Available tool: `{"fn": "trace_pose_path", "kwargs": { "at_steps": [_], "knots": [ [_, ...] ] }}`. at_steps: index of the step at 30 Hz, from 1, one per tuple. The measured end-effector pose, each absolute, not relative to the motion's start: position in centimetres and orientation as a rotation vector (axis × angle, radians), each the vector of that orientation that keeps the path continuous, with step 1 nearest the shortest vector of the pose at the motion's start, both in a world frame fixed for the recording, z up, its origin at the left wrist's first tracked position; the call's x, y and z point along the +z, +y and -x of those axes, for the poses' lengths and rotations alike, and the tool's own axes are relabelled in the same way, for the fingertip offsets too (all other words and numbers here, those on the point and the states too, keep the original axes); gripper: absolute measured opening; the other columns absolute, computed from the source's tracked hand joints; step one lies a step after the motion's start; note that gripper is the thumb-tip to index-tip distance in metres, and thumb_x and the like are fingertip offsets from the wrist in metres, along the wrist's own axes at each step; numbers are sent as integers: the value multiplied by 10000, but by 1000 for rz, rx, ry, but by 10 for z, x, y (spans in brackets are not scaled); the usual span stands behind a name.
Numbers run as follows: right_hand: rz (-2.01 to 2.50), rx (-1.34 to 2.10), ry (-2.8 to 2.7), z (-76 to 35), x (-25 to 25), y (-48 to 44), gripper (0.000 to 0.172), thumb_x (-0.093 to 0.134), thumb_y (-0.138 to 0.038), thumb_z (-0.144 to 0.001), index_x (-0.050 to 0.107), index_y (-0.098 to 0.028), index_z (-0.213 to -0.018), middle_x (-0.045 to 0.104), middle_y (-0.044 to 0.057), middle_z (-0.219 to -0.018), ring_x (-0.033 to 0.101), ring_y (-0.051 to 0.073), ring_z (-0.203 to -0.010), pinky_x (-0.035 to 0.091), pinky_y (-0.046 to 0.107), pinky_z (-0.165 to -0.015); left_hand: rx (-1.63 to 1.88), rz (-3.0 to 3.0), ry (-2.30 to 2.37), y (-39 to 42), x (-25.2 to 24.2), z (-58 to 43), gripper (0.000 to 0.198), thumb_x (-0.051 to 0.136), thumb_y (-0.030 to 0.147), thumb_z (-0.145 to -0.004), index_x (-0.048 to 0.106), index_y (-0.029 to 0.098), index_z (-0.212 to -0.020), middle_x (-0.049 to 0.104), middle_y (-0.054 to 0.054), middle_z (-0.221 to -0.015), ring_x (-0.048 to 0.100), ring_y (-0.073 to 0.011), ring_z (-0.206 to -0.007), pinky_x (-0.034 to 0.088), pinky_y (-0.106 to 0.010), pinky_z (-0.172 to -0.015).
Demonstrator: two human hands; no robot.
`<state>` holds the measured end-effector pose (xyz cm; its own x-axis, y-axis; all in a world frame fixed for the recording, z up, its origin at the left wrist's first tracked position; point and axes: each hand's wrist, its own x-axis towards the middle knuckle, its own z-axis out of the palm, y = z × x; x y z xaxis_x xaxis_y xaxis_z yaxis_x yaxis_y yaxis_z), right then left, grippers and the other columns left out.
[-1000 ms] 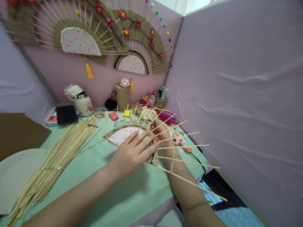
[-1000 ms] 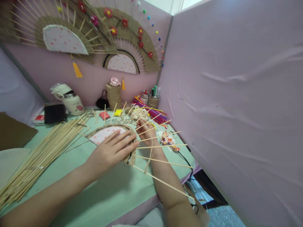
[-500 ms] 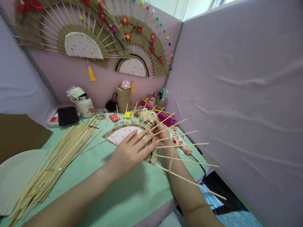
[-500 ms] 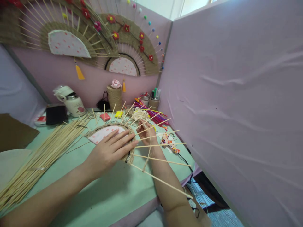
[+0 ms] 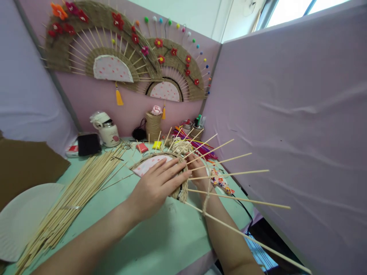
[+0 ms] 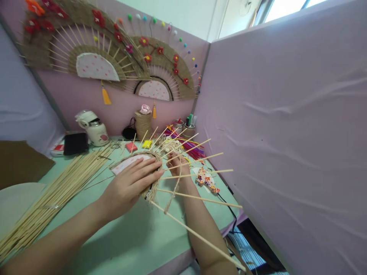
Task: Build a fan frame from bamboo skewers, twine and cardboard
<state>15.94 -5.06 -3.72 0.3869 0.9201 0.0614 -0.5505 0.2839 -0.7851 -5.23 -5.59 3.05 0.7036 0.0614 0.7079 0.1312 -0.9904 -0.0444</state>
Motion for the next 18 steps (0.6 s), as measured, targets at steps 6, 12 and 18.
{"fn": "trace_pose_path", "kwargs": {
  "at_steps": [6, 12, 18],
  "knots": [
    [787, 1029, -612, -156, -38, -49, 230, 832, -319, -639, 723, -211, -810, 702, -13, -744, 595, 93, -622, 484, 211, -592, -1167, 2720, -237, -49, 41, 61, 529, 315, 10, -912, 503, 201, -1369, 559, -97, -1388, 411, -216, -1368, 336, -488, -1121],
    [1067, 938, -827, -180, -22, -86, 237, 842, -227, -624, 748, -184, -837, 732, 27, -776, 640, 123, -667, 506, 238, -636, -1085, 2634, -202, -49, 42, 61, 453, 321, 77, -960, 518, 193, -1351, 579, -92, -1367, 423, -219, -1359, 300, -474, -1134],
    [1021, 1156, -805, -178, -20, -124, 289, 803, -457, -662, 767, -254, -864, 747, 63, -907, 689, 193, -814, 543, 327, -756, -1107, 2638, -138, -54, 27, 50, 427, 393, 78, -947, 516, 180, -1343, 552, -119, -1389, 396, -239, -1374, 313, -479, -1123]
  ]
}}
